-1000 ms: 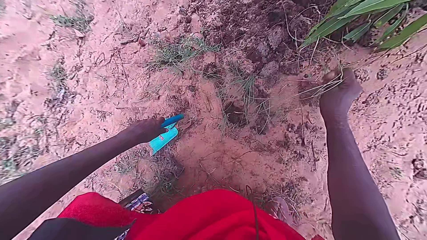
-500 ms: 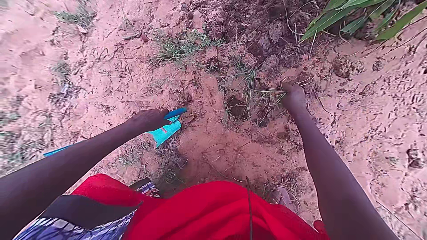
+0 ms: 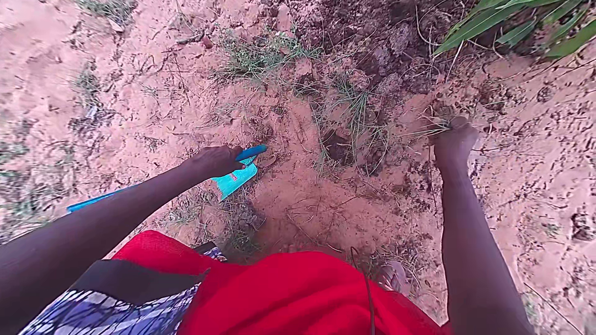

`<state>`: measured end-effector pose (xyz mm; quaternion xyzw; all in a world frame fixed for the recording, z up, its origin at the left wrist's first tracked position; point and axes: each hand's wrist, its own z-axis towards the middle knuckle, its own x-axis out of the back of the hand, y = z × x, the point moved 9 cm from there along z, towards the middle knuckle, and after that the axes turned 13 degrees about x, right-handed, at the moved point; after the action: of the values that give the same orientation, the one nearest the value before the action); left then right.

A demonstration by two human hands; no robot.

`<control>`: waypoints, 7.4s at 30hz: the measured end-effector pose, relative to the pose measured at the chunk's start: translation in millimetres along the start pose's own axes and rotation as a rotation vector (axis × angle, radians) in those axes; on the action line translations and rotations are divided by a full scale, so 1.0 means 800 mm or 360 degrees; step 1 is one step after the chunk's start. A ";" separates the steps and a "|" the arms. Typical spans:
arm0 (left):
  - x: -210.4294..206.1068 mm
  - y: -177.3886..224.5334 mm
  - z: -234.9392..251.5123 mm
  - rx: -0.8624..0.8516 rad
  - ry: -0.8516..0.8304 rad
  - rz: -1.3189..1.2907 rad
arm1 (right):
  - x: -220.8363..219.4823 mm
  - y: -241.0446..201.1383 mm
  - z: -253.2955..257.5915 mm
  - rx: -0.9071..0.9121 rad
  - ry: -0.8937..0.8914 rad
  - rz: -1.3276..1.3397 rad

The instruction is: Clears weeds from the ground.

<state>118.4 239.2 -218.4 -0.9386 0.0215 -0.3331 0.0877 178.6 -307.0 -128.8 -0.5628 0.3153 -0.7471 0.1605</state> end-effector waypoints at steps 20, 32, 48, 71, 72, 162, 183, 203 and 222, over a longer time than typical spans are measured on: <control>-0.001 0.001 -0.003 -0.0018 -0.0027 -0.0034 | -0.088 -0.002 -0.031 0.0022 0.0078 -0.0320; 0.002 -0.001 0.002 -0.0031 -0.0067 -0.0025 | -0.072 0.032 -0.042 0.0031 -0.0073 0.0132; -0.003 -0.003 0.004 0.0033 -0.0060 -0.0080 | -0.124 -0.011 0.002 0.0260 -0.0026 0.0070; -0.013 -0.002 0.018 0.0030 -0.0115 -0.0133 | -0.150 -0.039 -0.031 0.0303 -0.0299 -0.0320; -0.014 -0.003 0.019 0.0034 -0.0089 -0.0136 | -0.153 -0.051 -0.033 0.0452 -0.0257 -0.0360; -0.004 0.008 0.004 -0.0006 -0.0173 -0.0177 | -0.208 -0.066 -0.156 0.0985 -0.0887 -0.0065; 0.002 0.017 -0.011 0.0055 0.0229 0.0191 | -0.034 0.004 -0.021 -0.0093 -0.0153 0.0076; 0.007 0.016 -0.011 0.0005 0.0186 0.0139 | -0.103 -0.046 0.079 0.0633 -0.0590 -0.1066; 0.009 0.010 -0.001 -0.0052 0.0154 0.0087 | -0.183 -0.051 -0.052 0.0424 -0.0075 -0.0236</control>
<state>123.6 230.8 -214.9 -0.9218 0.0569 -0.3751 0.0803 190.1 -177.4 -217.2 -0.5757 0.1669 -0.7787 0.1855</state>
